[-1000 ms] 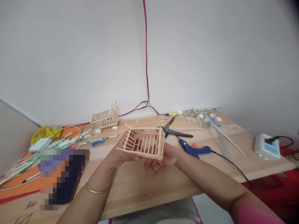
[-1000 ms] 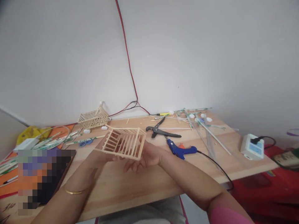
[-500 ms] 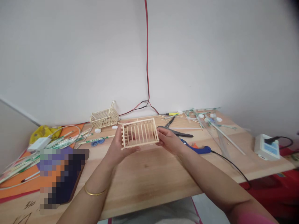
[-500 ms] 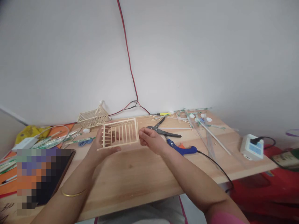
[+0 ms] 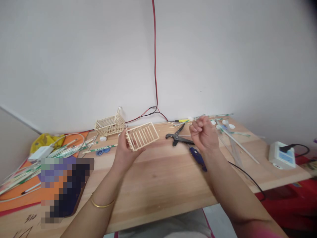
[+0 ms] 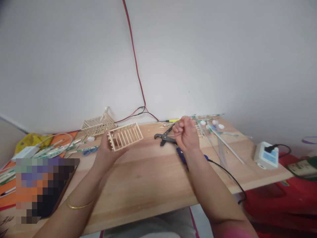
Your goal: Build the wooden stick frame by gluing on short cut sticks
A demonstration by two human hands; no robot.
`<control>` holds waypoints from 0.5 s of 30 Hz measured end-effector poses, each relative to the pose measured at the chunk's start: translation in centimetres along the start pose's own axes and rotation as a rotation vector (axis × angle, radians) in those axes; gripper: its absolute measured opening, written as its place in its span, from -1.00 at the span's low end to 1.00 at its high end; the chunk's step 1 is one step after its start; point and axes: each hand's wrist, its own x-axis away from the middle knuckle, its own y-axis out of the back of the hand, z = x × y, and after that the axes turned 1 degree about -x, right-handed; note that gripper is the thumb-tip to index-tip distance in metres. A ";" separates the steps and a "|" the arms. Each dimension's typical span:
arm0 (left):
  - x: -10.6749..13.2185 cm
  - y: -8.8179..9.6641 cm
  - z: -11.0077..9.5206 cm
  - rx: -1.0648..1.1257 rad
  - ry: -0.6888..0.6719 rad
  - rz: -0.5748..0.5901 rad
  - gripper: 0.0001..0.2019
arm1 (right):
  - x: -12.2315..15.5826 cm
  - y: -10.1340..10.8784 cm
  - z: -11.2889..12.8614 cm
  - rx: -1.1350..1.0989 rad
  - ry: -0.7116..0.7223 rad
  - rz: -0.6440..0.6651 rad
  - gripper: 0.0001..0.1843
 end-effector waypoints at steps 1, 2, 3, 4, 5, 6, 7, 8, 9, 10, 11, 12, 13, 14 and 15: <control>-0.1 -0.1 0.4 -0.090 -0.075 -0.034 -0.13 | -0.1 0.2 0.4 0.004 0.032 -0.009 -0.72; -0.1 -0.1 0.7 -0.178 -0.159 -0.062 -0.12 | -0.1 0.4 0.6 0.017 0.063 -0.015 -0.73; -0.2 -0.2 1.0 -0.257 -0.238 -0.082 -0.13 | -0.1 0.6 0.6 0.050 0.090 -0.018 -0.75; -0.2 -0.3 1.2 -0.323 -0.310 -0.094 -0.14 | 0.1 0.7 0.5 0.118 0.114 -0.012 -0.78; -0.2 -0.4 1.3 -0.374 -0.373 -0.098 -0.16 | 0.4 0.8 0.2 0.228 0.130 0.015 -0.81; -0.1 -0.5 1.4 -0.412 -0.425 -0.097 -0.17 | 0.8 0.8 -0.3 0.377 0.133 0.068 -0.84; 0.0 -0.6 1.3 -0.439 -0.468 -0.094 -0.17 | 1.2 0.8 -0.8 0.545 0.133 0.145 -0.84; 0.1 -0.8 1.2 -0.460 -0.501 -0.085 -0.18 | 1.7 0.6 -1.4 0.712 0.138 0.239 -0.81; 0.3 -1.0 1.1 -0.479 -0.526 -0.073 -0.18 | 2.1 0.4 -2.0 0.858 0.149 0.338 -0.78; 0.5 -1.1 0.8 -0.497 -0.548 -0.060 -0.19 | 2.5 0.2 -2.6 0.971 0.170 0.426 -0.76; 0.7 -1.3 0.6 -0.511 -0.564 -0.048 -0.19 | 2.8 -0.1 -3.1 1.048 0.199 0.494 -0.75; 0.9 -1.5 0.4 -0.522 -0.578 -0.039 -0.20 | 3.0 -0.3 -3.6 1.101 0.231 0.539 -0.74; 1.1 -1.6 0.2 -0.528 -0.591 -0.029 -0.21 | 3.2 -0.5 -4.0 1.143 0.257 0.568 -0.72; 1.3 -1.7 0.1 -0.532 -0.601 -0.023 -0.21 | 3.3 -0.6 -4.3 1.182 0.275 0.583 -0.68; 1.4 -1.9 -0.1 -0.533 -0.609 -0.018 -0.22 | 3.3 -0.7 -4.6 1.218 0.292 0.592 -0.64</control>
